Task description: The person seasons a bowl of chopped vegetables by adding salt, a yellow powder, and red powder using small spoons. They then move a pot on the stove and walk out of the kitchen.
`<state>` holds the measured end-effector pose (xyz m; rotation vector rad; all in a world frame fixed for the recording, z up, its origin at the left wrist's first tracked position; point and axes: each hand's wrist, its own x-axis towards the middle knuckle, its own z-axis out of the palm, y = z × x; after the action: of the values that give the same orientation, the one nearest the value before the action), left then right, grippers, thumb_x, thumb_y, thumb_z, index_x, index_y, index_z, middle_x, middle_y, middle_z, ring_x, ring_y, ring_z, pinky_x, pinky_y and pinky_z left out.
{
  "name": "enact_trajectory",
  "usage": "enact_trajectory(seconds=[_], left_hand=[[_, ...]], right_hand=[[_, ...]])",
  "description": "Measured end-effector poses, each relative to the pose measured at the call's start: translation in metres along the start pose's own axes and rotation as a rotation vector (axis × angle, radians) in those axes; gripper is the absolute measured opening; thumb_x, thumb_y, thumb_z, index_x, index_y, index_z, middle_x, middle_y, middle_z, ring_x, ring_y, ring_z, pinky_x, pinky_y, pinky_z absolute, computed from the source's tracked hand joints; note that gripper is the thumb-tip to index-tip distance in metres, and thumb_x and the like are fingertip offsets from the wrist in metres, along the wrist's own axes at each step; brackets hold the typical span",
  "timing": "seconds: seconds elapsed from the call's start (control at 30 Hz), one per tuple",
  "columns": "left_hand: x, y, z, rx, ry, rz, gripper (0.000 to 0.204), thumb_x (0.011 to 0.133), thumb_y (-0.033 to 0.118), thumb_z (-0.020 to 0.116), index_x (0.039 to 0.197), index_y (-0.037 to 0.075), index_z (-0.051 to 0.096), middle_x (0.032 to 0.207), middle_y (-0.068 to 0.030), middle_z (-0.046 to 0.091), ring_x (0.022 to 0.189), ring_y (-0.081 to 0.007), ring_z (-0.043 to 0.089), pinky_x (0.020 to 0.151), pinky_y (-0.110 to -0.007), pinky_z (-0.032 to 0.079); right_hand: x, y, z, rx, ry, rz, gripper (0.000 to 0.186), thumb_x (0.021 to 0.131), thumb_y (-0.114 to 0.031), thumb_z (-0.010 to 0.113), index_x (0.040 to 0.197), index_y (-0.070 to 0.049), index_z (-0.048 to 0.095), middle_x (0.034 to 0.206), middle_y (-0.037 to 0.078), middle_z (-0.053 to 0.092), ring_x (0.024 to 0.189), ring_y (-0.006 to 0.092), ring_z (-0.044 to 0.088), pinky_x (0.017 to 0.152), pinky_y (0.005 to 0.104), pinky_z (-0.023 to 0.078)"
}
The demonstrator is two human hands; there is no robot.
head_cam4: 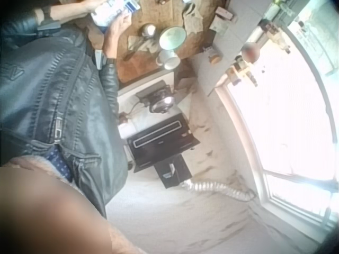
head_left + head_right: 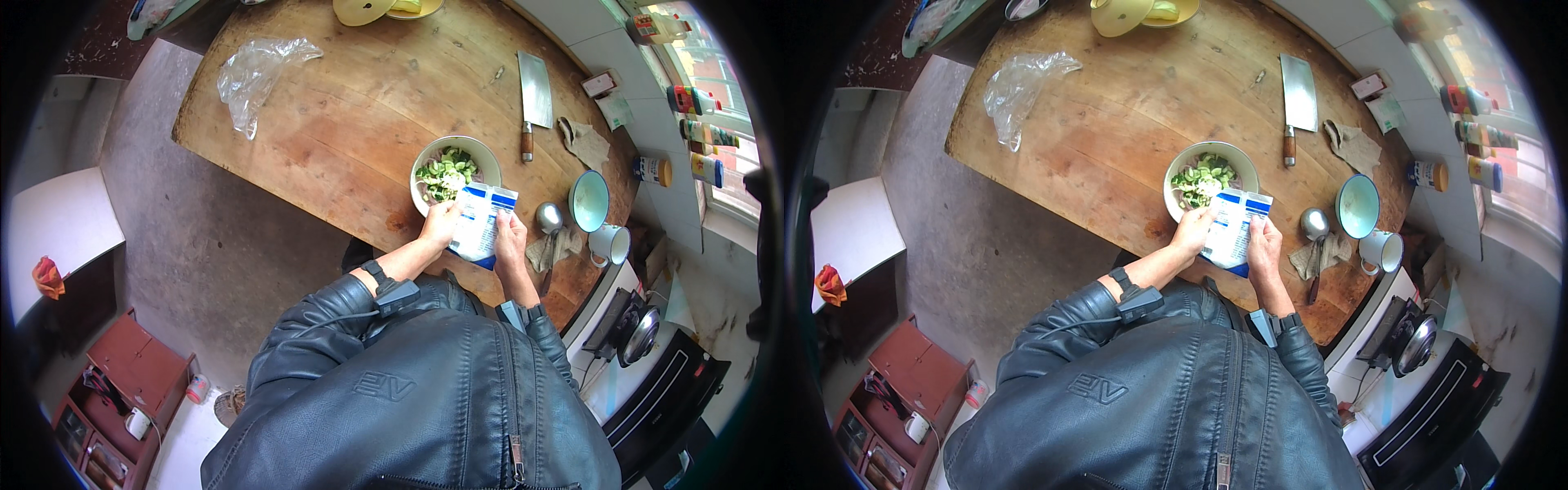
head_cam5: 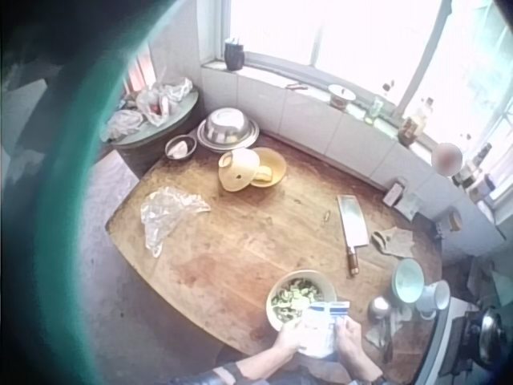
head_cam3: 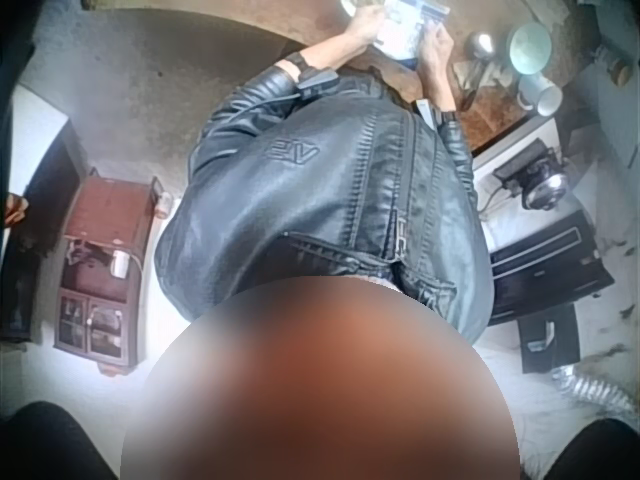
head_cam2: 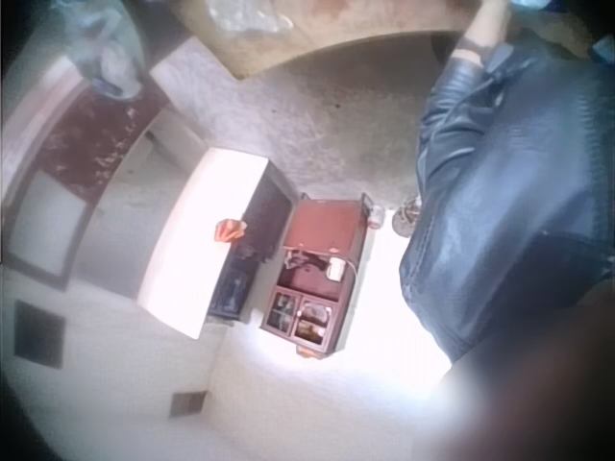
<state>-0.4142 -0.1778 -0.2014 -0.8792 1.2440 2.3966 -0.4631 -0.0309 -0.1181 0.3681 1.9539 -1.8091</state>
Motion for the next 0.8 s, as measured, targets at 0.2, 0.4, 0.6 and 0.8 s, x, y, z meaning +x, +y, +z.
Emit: enact_trajectory(seconds=[0.2, 0.4, 0.6, 0.8], left_hand=[[0.000, 0.000, 0.001, 0.024, 0.017, -0.009, 0.033, 0.110, 0.027, 0.054, 0.110, 0.000, 0.073, 0.095, -0.0041, 0.075, 0.080, -0.0110, 0.069, 0.072, -0.027, 0.056], [0.000, 0.001, 0.001, 0.035, 0.035, 0.002, 0.035, 0.110, 0.028, 0.054, 0.115, 0.000, 0.073, 0.097, -0.0042, 0.076, 0.081, -0.0108, 0.070, 0.073, -0.027, 0.056], [-0.001, 0.005, 0.001, 0.021, 0.032, 0.005, 0.031, 0.109, 0.025, 0.056, 0.110, 0.000, 0.074, 0.095, -0.0033, 0.075, 0.079, -0.0101, 0.069, 0.072, -0.027, 0.055], [-0.002, 0.004, 0.000, 0.083, 0.040, 0.031, 0.029, 0.107, 0.026, 0.058, 0.106, 0.001, 0.074, 0.092, -0.0022, 0.074, 0.078, -0.0089, 0.068, 0.071, -0.026, 0.054]], right_hand=[[-0.001, 0.000, 0.000, 0.004, 0.008, 0.002, 0.028, 0.112, -0.022, 0.053, 0.119, 0.000, 0.069, 0.106, 0.003, 0.073, 0.090, 0.0086, 0.064, 0.082, 0.0267, 0.052], [-0.002, 0.003, 0.000, 0.035, 0.006, 0.012, 0.028, 0.111, -0.022, 0.054, 0.118, 0.000, 0.069, 0.106, 0.003, 0.073, 0.090, 0.0089, 0.064, 0.082, 0.0272, 0.053], [-0.001, 0.009, -0.002, 0.063, 0.009, -0.008, 0.027, 0.111, -0.022, 0.056, 0.118, 0.000, 0.069, 0.106, 0.004, 0.074, 0.087, 0.0090, 0.066, 0.080, 0.0266, 0.054], [-0.002, 0.011, -0.003, 0.076, 0.023, 0.003, 0.027, 0.110, -0.022, 0.056, 0.118, 0.000, 0.069, 0.106, 0.005, 0.074, 0.088, 0.0098, 0.066, 0.081, 0.0268, 0.054]])
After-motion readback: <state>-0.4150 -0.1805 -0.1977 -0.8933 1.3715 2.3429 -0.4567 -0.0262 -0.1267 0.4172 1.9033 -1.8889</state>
